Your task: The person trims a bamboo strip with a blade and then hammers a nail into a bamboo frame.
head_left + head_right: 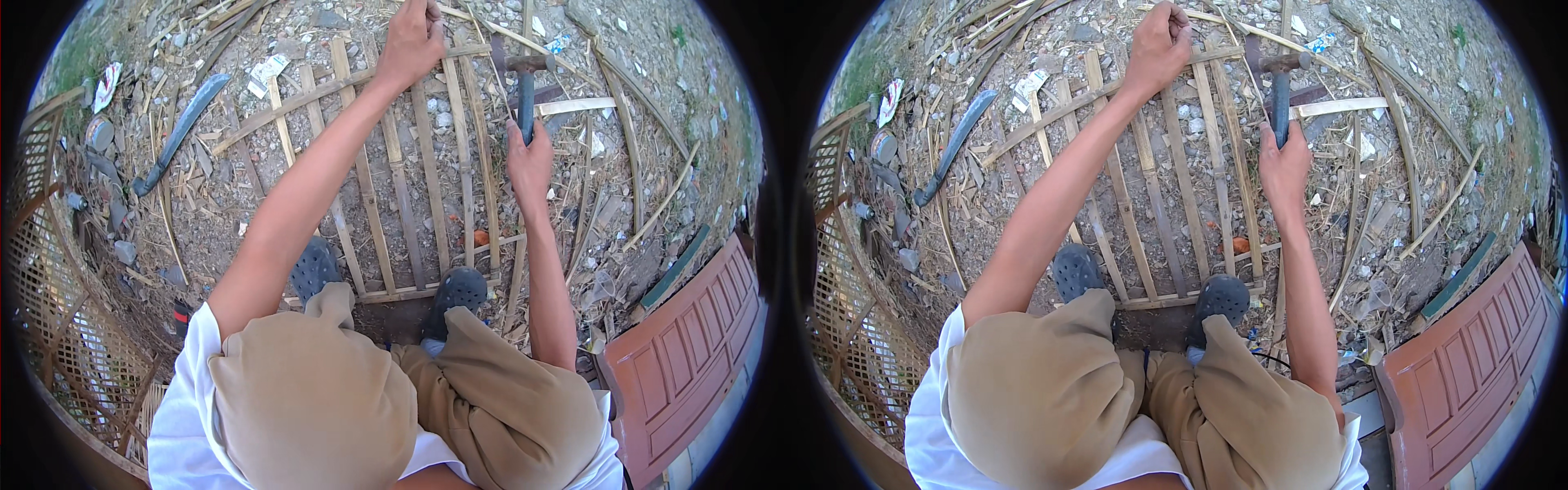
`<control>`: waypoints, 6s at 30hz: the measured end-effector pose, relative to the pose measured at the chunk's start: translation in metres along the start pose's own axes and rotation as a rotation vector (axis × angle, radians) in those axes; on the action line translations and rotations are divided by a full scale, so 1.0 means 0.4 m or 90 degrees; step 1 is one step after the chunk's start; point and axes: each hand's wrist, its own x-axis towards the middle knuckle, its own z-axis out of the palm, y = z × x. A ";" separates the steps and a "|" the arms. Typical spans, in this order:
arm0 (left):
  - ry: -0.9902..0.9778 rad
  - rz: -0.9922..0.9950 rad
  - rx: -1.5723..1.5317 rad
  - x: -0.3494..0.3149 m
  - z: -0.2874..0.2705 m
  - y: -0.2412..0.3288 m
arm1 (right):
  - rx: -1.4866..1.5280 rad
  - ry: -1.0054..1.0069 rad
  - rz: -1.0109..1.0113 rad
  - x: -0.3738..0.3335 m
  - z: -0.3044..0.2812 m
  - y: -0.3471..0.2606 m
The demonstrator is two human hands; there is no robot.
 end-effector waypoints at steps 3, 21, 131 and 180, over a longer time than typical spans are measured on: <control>0.080 0.048 0.095 -0.004 0.016 0.016 | 0.135 -0.010 0.092 -0.011 0.042 0.071; 0.017 -0.001 0.145 0.008 0.016 0.027 | 0.603 -0.014 0.243 -0.040 0.049 0.071; -0.206 0.134 0.274 -0.101 -0.343 0.118 | 0.287 -0.210 0.178 0.004 -0.056 0.088; -0.263 0.137 0.056 -0.043 -0.085 0.033 | 0.251 0.032 -0.271 0.258 0.130 -0.089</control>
